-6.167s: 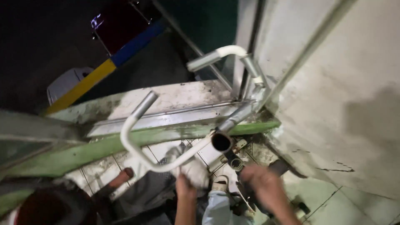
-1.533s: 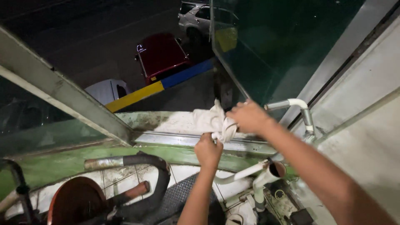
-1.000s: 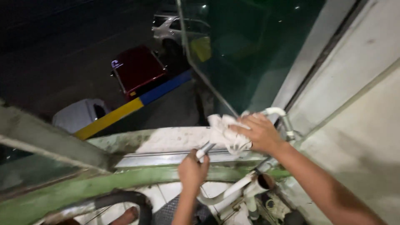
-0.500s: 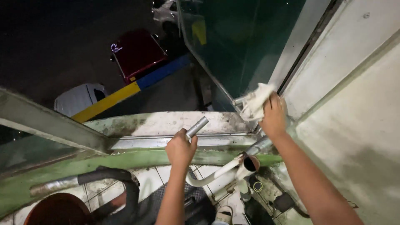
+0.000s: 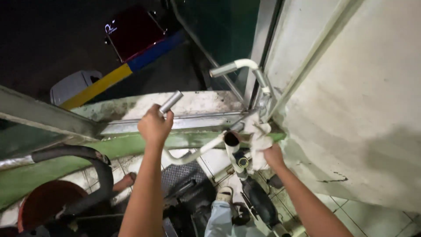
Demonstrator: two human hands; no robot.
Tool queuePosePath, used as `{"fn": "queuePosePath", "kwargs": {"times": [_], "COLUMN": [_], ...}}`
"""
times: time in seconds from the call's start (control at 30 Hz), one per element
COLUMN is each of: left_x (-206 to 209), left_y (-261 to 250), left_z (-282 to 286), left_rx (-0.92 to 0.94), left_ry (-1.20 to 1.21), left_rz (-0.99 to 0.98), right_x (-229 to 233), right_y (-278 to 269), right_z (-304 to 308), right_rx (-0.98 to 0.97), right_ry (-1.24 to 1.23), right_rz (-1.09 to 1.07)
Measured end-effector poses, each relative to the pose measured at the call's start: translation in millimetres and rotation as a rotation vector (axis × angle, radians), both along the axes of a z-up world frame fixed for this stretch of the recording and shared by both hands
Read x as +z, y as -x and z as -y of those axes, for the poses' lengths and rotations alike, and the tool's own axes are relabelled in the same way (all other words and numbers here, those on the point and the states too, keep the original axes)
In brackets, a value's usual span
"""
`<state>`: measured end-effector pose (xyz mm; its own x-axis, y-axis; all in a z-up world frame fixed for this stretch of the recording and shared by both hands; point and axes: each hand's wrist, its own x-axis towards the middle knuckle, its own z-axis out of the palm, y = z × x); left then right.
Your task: Wiping down and cleaning various fitness machines and benches with a rag.
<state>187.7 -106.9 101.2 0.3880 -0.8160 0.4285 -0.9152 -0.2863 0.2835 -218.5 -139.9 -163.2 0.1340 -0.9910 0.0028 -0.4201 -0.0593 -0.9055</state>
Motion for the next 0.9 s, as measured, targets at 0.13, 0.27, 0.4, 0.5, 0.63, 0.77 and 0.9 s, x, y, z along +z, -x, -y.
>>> {"fn": "queuePosePath", "kwargs": {"times": [0.13, 0.27, 0.4, 0.5, 0.63, 0.77, 0.9], "left_x": [-9, 2, -1, -16, -20, -44, -112], "left_y": [2, 6, 7, -8, -7, 33, 61], "left_z": [7, 4, 10, 10, -5, -81, -214], "left_rx": [0.027, 0.046, 0.017, -0.088, -0.145, -0.162, -0.349], "left_ry": [0.102, 0.097, 0.104, 0.235, 0.245, 0.290, 0.284], "left_rz": [0.088, 0.116, 0.063, -0.022, -0.197, -0.199, -1.114], "right_x": [34, 91, 31, -11, 110, 204, 224], "right_y": [-20, -68, -67, -19, 1, -54, -133], "right_z": [39, 76, 40, 21, -24, -96, -158], "right_rx": [-0.423, -0.394, -0.225, -0.056, -0.218, -0.069, 0.355], "right_ry": [-0.568, -0.544, -0.665, -0.747, -0.460, 0.101, 0.186], "right_rz": [1.117, 1.288, 0.839, 0.404, 0.792, 0.566, -0.085]}}
